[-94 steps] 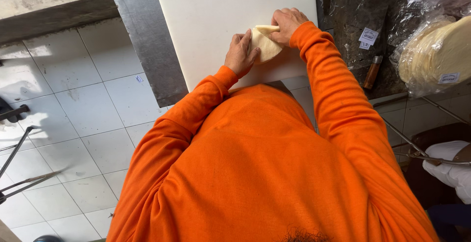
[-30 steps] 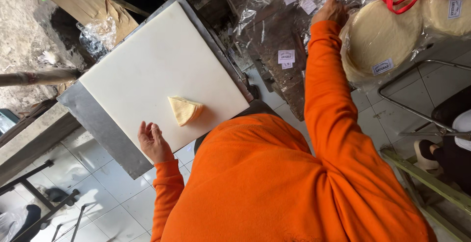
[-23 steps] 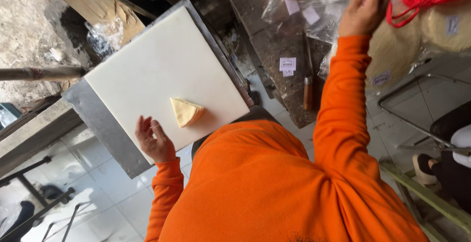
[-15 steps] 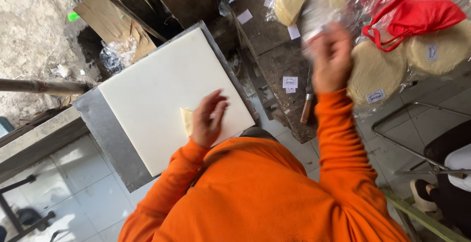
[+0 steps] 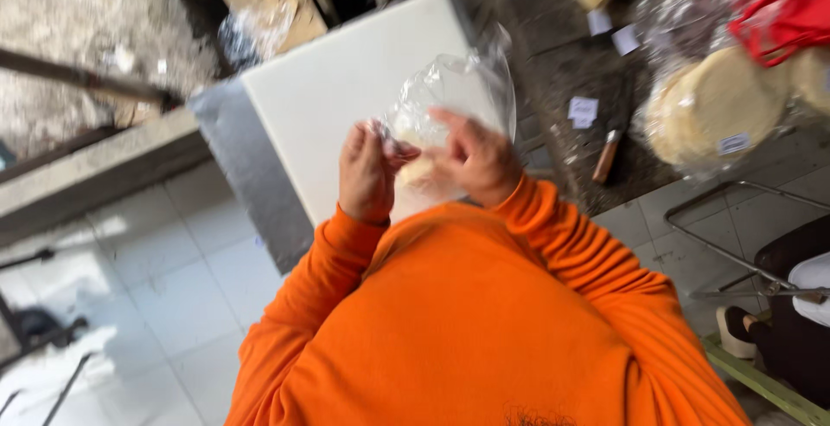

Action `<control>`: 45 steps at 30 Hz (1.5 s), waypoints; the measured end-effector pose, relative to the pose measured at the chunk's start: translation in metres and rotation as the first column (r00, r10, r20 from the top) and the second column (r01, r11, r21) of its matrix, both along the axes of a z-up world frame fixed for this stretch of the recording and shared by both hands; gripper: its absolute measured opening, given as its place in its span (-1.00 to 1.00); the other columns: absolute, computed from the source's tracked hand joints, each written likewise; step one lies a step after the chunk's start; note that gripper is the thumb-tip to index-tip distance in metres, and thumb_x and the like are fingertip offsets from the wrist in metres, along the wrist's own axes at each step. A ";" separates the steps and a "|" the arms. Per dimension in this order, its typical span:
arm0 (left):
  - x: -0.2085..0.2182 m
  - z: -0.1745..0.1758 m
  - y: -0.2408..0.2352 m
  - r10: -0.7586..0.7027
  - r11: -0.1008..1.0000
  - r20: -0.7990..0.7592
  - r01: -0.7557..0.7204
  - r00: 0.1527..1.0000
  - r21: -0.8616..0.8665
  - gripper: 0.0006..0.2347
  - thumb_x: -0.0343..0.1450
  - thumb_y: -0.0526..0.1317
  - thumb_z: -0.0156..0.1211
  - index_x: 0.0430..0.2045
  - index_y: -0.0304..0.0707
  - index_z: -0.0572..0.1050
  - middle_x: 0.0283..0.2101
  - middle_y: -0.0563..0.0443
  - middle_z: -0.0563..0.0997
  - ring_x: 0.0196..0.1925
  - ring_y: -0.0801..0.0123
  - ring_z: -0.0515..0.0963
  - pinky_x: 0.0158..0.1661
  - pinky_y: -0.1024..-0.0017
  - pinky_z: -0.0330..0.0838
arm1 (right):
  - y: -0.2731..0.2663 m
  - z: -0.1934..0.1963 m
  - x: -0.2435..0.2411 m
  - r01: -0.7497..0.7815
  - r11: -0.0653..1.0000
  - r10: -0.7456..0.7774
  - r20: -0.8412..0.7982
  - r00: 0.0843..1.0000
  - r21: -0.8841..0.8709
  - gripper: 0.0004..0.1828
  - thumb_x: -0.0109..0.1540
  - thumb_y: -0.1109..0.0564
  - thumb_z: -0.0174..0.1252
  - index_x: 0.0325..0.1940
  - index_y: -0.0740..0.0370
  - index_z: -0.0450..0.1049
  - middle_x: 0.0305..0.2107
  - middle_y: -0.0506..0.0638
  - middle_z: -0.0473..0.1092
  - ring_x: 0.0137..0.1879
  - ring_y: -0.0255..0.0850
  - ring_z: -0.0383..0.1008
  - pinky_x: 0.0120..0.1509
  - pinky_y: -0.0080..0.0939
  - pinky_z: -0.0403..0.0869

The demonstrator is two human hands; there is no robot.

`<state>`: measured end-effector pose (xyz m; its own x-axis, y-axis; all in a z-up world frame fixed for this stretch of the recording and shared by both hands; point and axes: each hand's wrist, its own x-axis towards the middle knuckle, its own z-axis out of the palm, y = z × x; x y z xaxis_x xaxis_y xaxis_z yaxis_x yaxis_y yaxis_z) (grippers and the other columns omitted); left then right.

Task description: The person handles round flatbreads on a white cutting board, folding them in half and then into quarters. They use a knife to cut the folded flatbreads into smaller pieces, place the cut pieces into a clear plastic bag, and then remove a new flatbread from a plastic package to repeat the process.

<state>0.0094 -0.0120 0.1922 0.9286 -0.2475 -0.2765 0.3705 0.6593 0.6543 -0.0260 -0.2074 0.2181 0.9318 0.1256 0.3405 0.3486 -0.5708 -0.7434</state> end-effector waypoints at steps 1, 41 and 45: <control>-0.005 0.004 0.014 0.015 0.998 0.027 -0.017 1.000 0.057 -0.84 0.62 -0.17 0.02 -0.25 -0.28 0.39 -0.51 0.11 0.46 -0.43 0.43 0.54 -0.31 0.41 0.51 | 0.008 -0.002 0.003 0.053 0.998 -0.054 -0.035 0.998 -0.020 -0.40 0.22 0.23 0.47 0.29 0.30 0.39 -0.52 -0.08 0.31 -0.48 -0.37 0.29 -0.41 -0.30 0.36; -0.001 -0.070 0.065 -0.528 0.113 0.441 -0.455 0.726 0.883 -0.83 0.54 -0.16 0.16 -0.06 -0.16 0.56 -0.31 -0.09 0.64 -0.44 0.14 0.63 -0.44 0.25 0.51 | 0.016 -0.094 0.038 -0.001 0.780 0.543 -0.676 0.498 0.626 -0.32 0.20 -0.08 0.36 0.28 0.29 0.34 0.00 0.12 0.46 0.12 -0.11 0.51 0.22 -0.18 0.54; -0.012 -0.038 0.060 -0.411 0.218 0.532 -0.487 0.740 0.846 -0.83 0.60 -0.18 0.14 0.03 -0.14 0.55 -0.16 -0.06 0.69 -0.31 0.22 0.70 -0.32 0.33 0.58 | 0.037 -0.096 0.030 0.186 0.487 0.590 -0.479 0.650 0.853 -0.40 0.25 -0.01 0.36 0.25 0.27 0.32 -0.01 0.07 0.44 0.11 -0.14 0.52 0.22 -0.17 0.58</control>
